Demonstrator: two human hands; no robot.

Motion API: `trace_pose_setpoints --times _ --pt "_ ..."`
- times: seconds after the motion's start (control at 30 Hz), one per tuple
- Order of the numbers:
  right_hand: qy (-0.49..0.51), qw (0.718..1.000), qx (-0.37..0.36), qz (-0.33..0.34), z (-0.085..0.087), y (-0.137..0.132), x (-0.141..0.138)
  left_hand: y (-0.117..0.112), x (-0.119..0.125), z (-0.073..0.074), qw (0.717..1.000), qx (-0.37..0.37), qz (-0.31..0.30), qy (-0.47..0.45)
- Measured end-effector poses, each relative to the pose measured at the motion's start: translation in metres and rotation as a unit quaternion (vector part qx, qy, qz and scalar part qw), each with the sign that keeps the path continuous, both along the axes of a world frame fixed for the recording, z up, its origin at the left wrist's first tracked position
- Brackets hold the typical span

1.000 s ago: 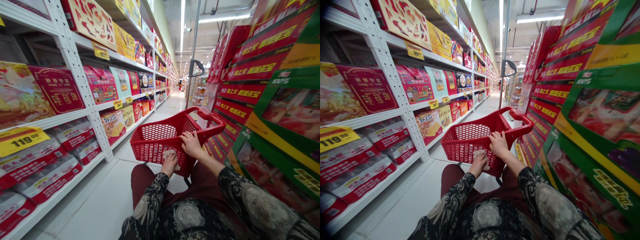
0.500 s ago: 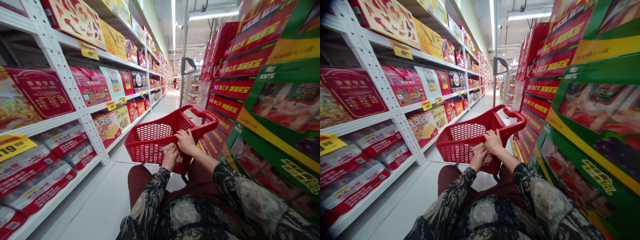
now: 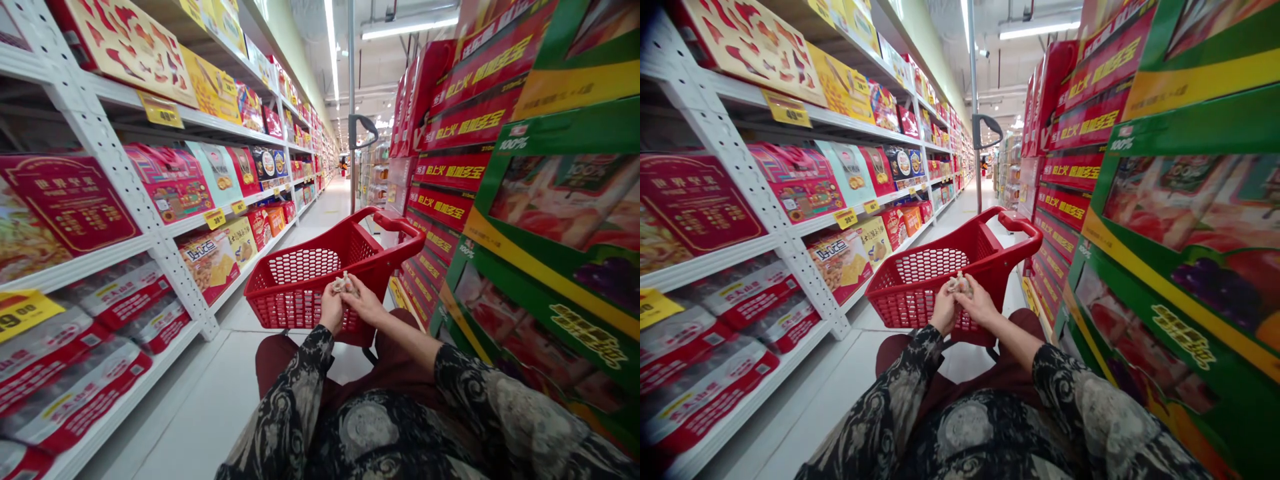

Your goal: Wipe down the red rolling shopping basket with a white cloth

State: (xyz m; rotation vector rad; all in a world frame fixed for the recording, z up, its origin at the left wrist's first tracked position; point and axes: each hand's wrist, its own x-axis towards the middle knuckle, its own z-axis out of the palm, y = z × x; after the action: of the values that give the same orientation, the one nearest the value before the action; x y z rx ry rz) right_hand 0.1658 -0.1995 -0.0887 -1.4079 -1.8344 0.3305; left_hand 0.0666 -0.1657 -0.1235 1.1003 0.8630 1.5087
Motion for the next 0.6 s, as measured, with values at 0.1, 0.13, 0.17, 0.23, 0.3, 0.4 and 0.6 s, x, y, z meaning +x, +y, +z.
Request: trace_pose_setpoints --times 0.1,0.13,0.17,0.23,0.3,0.4,0.6 --pt "-0.005 0.999 -0.017 0.026 0.000 0.006 0.002 -0.001 0.001 0.012 0.986 -0.056 -0.088 -0.132" --pt "-0.024 0.999 0.002 0.029 0.001 0.007 0.003 -0.001 0.000 0.017 0.979 -0.069 -0.108 -0.160" --pt "-0.045 0.998 0.025 0.028 0.003 0.008 0.004 -0.001 -0.001 0.022 0.975 -0.075 -0.119 -0.172" --pt "-0.081 0.994 0.068 0.016 0.006 0.006 0.006 0.001 -0.004 0.033 0.972 -0.081 -0.132 -0.178" --pt "-0.109 0.989 0.103 0.010 0.009 0.003 0.009 0.002 -0.005 0.040 0.970 -0.091 -0.139 -0.176" --pt "-0.160 0.972 0.167 0.046 0.014 0.000 0.013 0.002 -0.007 0.046 0.977 -0.102 -0.132 -0.131" --pt "-0.206 0.960 0.131 0.134 0.018 0.029 0.013 0.013 -0.018 0.054 0.992 -0.100 -0.051 0.059"
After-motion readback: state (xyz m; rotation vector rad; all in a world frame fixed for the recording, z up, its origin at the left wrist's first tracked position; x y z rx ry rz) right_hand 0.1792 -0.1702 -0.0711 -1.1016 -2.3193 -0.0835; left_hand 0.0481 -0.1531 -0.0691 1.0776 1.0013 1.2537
